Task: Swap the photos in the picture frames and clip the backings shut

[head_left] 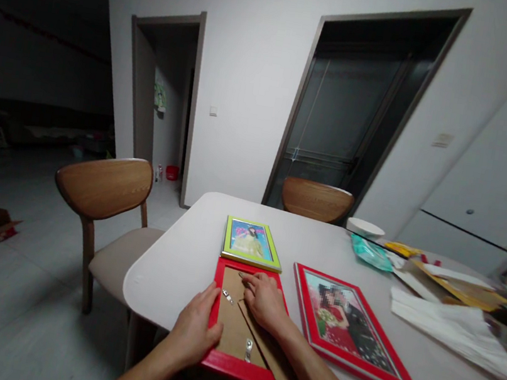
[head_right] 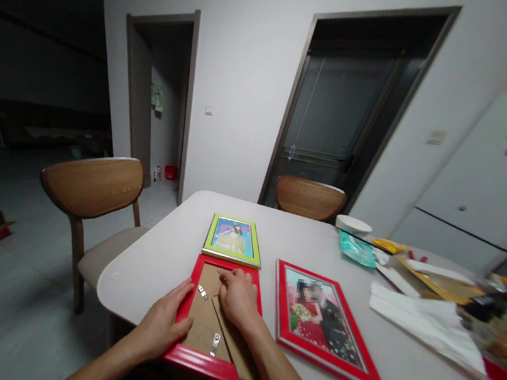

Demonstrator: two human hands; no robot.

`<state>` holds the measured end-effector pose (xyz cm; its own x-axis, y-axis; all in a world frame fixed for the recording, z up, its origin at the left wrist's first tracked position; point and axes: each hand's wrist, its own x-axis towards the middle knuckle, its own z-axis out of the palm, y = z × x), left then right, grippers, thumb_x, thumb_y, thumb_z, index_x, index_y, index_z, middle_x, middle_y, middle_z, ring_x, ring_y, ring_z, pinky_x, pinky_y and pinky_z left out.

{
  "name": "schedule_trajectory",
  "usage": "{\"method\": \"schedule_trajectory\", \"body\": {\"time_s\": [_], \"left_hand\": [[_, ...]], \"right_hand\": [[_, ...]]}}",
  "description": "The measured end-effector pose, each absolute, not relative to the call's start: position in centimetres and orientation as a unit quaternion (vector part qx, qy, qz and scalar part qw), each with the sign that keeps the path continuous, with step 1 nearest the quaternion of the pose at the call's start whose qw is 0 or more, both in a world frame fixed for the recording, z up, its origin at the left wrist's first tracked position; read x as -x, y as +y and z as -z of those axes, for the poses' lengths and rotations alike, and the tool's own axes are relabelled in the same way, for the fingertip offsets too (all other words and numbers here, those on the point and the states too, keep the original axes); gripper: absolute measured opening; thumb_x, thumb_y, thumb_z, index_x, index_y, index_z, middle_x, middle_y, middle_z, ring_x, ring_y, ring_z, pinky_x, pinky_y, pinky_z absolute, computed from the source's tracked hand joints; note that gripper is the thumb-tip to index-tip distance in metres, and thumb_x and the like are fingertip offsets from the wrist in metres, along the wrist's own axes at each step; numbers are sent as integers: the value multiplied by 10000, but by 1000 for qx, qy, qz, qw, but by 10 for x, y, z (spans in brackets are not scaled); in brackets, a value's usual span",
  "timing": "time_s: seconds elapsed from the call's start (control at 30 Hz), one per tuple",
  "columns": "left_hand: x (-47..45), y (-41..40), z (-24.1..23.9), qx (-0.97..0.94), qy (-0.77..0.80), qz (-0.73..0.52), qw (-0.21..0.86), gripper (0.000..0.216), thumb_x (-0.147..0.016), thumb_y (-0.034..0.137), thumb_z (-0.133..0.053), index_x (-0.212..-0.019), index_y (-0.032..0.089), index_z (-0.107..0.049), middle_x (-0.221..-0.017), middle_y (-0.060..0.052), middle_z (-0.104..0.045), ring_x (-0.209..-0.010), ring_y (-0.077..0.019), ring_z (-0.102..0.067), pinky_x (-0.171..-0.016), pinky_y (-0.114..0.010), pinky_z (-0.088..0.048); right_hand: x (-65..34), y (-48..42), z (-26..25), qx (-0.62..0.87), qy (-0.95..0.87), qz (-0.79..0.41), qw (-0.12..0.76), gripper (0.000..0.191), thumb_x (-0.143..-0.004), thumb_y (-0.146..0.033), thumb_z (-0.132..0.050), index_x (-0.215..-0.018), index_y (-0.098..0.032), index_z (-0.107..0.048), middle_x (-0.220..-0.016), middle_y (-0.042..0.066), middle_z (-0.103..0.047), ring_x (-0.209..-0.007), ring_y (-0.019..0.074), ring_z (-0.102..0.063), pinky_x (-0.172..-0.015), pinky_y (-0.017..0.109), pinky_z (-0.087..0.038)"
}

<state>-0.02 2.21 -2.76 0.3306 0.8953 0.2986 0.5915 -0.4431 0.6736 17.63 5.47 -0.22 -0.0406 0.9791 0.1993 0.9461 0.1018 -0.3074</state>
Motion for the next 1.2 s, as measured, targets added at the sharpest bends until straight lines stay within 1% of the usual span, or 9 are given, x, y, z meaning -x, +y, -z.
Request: {"method": "schedule_trajectory", "body": {"time_s": [0.13, 0.3, 0.47, 0.67, 0.77, 0.93, 1.07, 1.13, 1.2], "left_hand": [[1, 21, 27, -786, 477, -324, 224, 557, -662, 185, -466, -1204, 91, -383, -1271, -114, -390, -1156, -215, -358, -991, -318, -260], [-1, 21, 25, -787, 474, -329, 217, 550, -661, 163, -459, -1200, 83, -385, -1264, -127, -396, -1149, -216, -366, -986, -331, -269], [-1, 21, 27, -784, 477, -331, 220, 547, -659, 170, -463, -1197, 96, -392, -1269, -117, -393, -1153, -215, -363, -987, -330, -267], [0, 21, 27, -785, 479, -318, 232, 564, -665, 189, -470, -1210, 81, -375, -1279, -123, -377, -1165, -225, -345, -997, -332, -248], [0, 21, 26, -783, 482, -316, 236, 566, -671, 195, -477, -1215, 85, -368, -1279, -121, -377, -1162, -226, -348, -994, -335, -249], [1, 20, 22, -767, 479, -329, 272, 581, -663, 240, -524, -1205, 93, -380, -1279, -128, -375, -1165, -225, -339, -992, -334, -237], [-3, 21, 12, -713, 457, -400, 351, 373, -594, 250, -591, -956, 161, -574, -1210, -85, -461, -1114, -249, -390, -954, -337, -274], [-4, 24, 4, -656, 448, -451, 406, 193, -604, 270, -571, -771, 175, -591, -1030, -61, -578, -983, -234, -494, -866, -320, -360], [-1, 30, -2, -609, 455, -477, 441, 162, -654, 326, -503, -686, 173, -545, -771, -30, -621, -758, -199, -569, -694, -295, -438]], "right_hand": [[-190, 21, -13, 566, -786, -159, 193, 357, -682, -224, -472, -1027, -209, -561, -1132, 60, -463, -1051, 173, -405, -889, 272, -293], [-195, -15, -25, 509, -803, -273, 146, 289, -618, -214, -543, -894, -252, -620, -1239, 28, -378, -1157, 207, -320, -967, 339, -212], [-186, -16, -17, 546, -782, -239, 180, 167, -652, -236, -517, -760, -226, -644, -1194, 35, -421, -1135, 203, -344, -972, 355, -207], [-189, -8, -10, 600, -752, -169, 211, 419, -636, -289, -532, -1040, -177, -545, -1109, 97, -479, -1011, 203, -445, -875, 312, -324], [-185, -5, -11, 609, -752, -144, 207, 383, -634, -239, -504, -1007, -178, -562, -958, 80, -551, -909, 193, -489, -815, 297, -356], [-182, 2, -12, 630, -727, -132, 240, 403, -582, -149, -476, -973, -157, -571, -937, 78, -575, -912, 186, -496, -825, 287, -352], [-179, 3, -24, 623, -725, -106, 273, 386, -580, -154, -490, -956, -168, -574, -930, 71, -578, -908, 189, -498, -820, 306, -361], [-172, 1, -33, 607, -731, -91, 296, 361, -588, -156, -499, -940, -175, -575, -918, 66, -577, -898, 187, -498, -811, 312, -369], [-164, 0, -42, 582, -742, -96, 320, 317, -622, -184, -501, -932, -183, -568, -923, 61, -576, -884, 178, -504, -797, 308, -383]]}}
